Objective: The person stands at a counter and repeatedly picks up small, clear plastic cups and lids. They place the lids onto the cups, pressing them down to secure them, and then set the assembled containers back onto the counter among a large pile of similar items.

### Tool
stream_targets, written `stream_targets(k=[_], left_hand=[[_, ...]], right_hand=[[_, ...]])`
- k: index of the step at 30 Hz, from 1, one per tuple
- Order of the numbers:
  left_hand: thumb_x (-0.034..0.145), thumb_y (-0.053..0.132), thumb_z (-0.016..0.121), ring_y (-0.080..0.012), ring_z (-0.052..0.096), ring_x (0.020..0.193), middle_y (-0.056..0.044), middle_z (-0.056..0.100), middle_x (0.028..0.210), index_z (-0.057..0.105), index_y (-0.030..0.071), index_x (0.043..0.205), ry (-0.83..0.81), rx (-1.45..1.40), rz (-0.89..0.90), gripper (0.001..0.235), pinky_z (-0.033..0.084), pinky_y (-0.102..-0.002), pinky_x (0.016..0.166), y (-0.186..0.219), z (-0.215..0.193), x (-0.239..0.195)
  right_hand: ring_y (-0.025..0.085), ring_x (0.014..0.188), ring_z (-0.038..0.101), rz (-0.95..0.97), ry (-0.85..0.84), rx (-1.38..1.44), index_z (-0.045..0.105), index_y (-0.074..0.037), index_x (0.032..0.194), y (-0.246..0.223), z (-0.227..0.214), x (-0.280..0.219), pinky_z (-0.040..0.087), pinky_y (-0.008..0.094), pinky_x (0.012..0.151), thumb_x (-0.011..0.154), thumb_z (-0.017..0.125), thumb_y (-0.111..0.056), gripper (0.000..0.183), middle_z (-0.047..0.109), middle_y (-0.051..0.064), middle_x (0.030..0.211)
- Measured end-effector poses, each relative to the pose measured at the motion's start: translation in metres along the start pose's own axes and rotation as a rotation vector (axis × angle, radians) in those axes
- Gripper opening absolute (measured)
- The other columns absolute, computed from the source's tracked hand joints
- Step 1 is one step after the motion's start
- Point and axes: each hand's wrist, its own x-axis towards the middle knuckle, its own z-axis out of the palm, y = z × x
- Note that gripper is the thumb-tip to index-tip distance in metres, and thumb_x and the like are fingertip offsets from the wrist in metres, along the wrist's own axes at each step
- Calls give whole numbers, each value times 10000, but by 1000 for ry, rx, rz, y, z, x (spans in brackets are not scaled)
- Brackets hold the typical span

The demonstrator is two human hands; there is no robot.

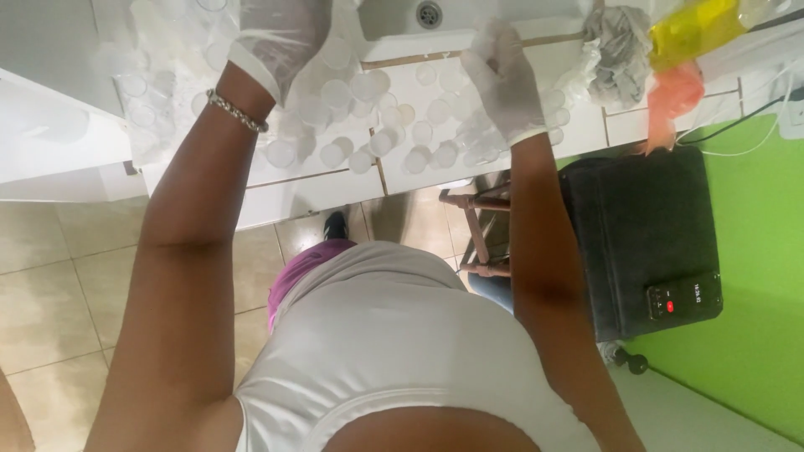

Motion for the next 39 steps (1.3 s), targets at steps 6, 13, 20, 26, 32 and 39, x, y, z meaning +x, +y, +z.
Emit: stream_targets(k=[6, 13, 20, 26, 32, 39], left_hand=[[1120, 274, 483, -294, 678, 766, -78, 717, 904, 729, 124, 1213, 156, -73, 251, 302, 562, -393, 635, 59, -22, -46], [1113, 197, 524, -367, 620, 1201, -160, 601, 1344, 540, 72, 1375, 28, -475, 463, 290, 506, -472, 1000, 98, -12, -82], [1043, 186, 718, -250, 625, 1282, -100, 656, 1357, 533, 60, 1433, 41, -918, 328, 449, 499, -400, 1141, 113, 23, -110], [1025, 88, 614, -183, 567, 1270, -56, 587, 1340, 492, 71, 1410, 13, -1088, 264, 404, 512, -343, 1108, 131, 14, -127], [1117, 263, 462, -117, 549, 699, 0, 533, 830, 456, 114, 1307, -107, -1143, 189, 242, 525, -244, 624, 144, 1, -148], [948, 156, 744, -58, 428, 617, 74, 485, 687, 511, 147, 951, -205, -966, 12, 233, 360, -214, 552, 152, 10, -161]], right_hand=[[376, 1338, 638, 201, -143, 884, 299, -79, 1564, 1, 27, -18, 568, 439, 1074, 946, 547, -388, 734, 572, 259, 1488], [301, 1050, 686, 209, -175, 1331, 617, -68, 1295, 24, 51, -45, 582, 432, 977, 977, 686, -219, 358, 694, 147, 1146], [232, 1111, 684, 169, -175, 1398, 611, -47, 1360, 5, 36, -80, 585, 375, 1000, 954, 730, -256, 472, 719, 107, 1194], [176, 920, 732, 190, -106, 1047, 624, -135, 1306, -4, 20, -99, 594, 315, 824, 953, 657, -391, 437, 751, 37, 1196], [345, 1357, 612, 40, -48, 910, 357, -72, 1549, 23, 1, -105, 505, 433, 1124, 1042, 487, -386, 610, 534, 234, 1525], [253, 1329, 599, -441, -101, 439, 547, -62, 1429, 2, -6, -133, 467, 383, 1187, 1128, 378, -418, 497, 612, 113, 1424]])
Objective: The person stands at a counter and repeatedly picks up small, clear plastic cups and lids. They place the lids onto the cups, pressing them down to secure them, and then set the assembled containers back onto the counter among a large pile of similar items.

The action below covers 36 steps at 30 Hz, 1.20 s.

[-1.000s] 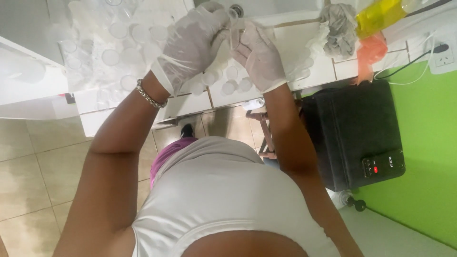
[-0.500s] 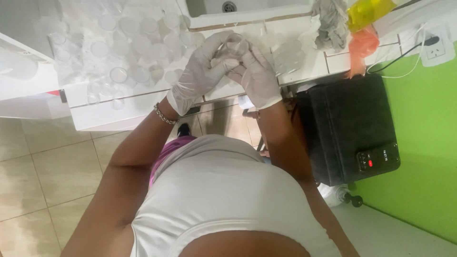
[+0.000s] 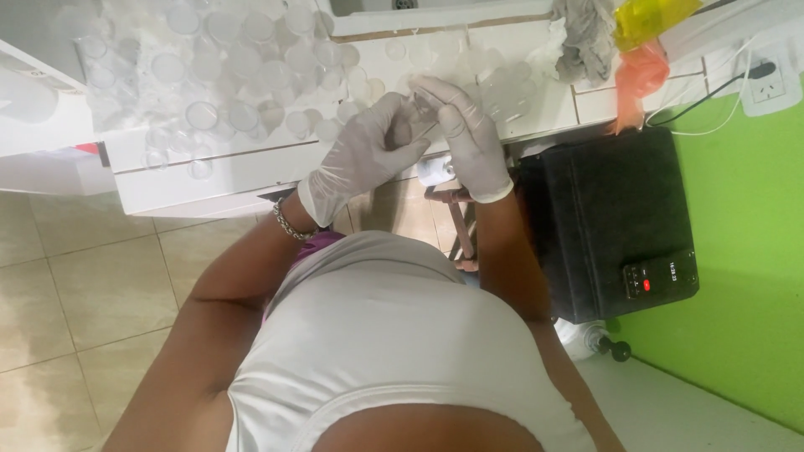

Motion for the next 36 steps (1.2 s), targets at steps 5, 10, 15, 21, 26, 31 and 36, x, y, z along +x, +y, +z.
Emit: stream_targets(k=[5, 10, 15, 21, 26, 31, 36], left_hand=[[929, 285, 728, -75, 443, 640, 63, 495, 690, 477, 167, 903, 18, 106, -131, 278, 375, -252, 564, -2, 1, -3], [872, 185, 656, -84, 439, 658, 69, 472, 706, 497, 165, 936, 43, 71, -160, 173, 405, -253, 590, 5, 2, -4], [857, 152, 651, -77, 456, 642, 77, 489, 686, 502, 158, 948, 62, 70, -150, 175, 422, -256, 603, -2, 4, -2], [874, 222, 623, -139, 494, 615, 25, 504, 696, 447, 141, 977, 8, 230, -226, 219, 418, -324, 560, -7, 5, 4], [881, 212, 644, -129, 475, 592, 30, 503, 681, 445, 146, 934, -16, 237, -224, 217, 410, -309, 545, -17, 7, 7], [857, 307, 638, -208, 536, 601, -25, 556, 692, 451, 124, 947, -54, 378, -311, 277, 426, -375, 534, -28, 9, 12], [853, 296, 640, -183, 533, 594, 5, 557, 696, 464, 143, 948, -51, 364, -311, 252, 435, -358, 546, -21, 7, 10]], right_hand=[[245, 1399, 553, -62, -104, -92, 474, -74, 1497, 9, 2, -3, 454, 379, 1217, 1089, 476, -538, 618, 538, 106, 1507], [271, 1371, 606, 74, 41, -130, 531, -129, 1464, 18, 12, -7, 485, 400, 1200, 985, 726, -175, 519, 593, 77, 1473], [185, 1200, 677, 195, 148, -138, 600, -189, 1410, 11, 24, -7, 596, 317, 1033, 953, 692, -134, 470, 679, 56, 1368], [129, 1138, 664, 195, 149, -158, 609, -230, 1402, 13, 24, -9, 621, 279, 1000, 981, 669, -152, 433, 704, 40, 1253], [128, 1161, 682, 150, 124, -291, 604, -221, 1415, 14, 22, -10, 529, 278, 1094, 990, 643, -157, 431, 668, 41, 1403], [218, 1233, 674, 93, 102, -558, 583, -233, 1445, 23, 19, -14, 515, 335, 1065, 998, 618, -234, 448, 652, 53, 1441], [229, 1315, 655, 4, 72, -606, 591, -196, 1442, 21, 16, -13, 549, 326, 1081, 1026, 635, -227, 420, 612, 63, 1469]])
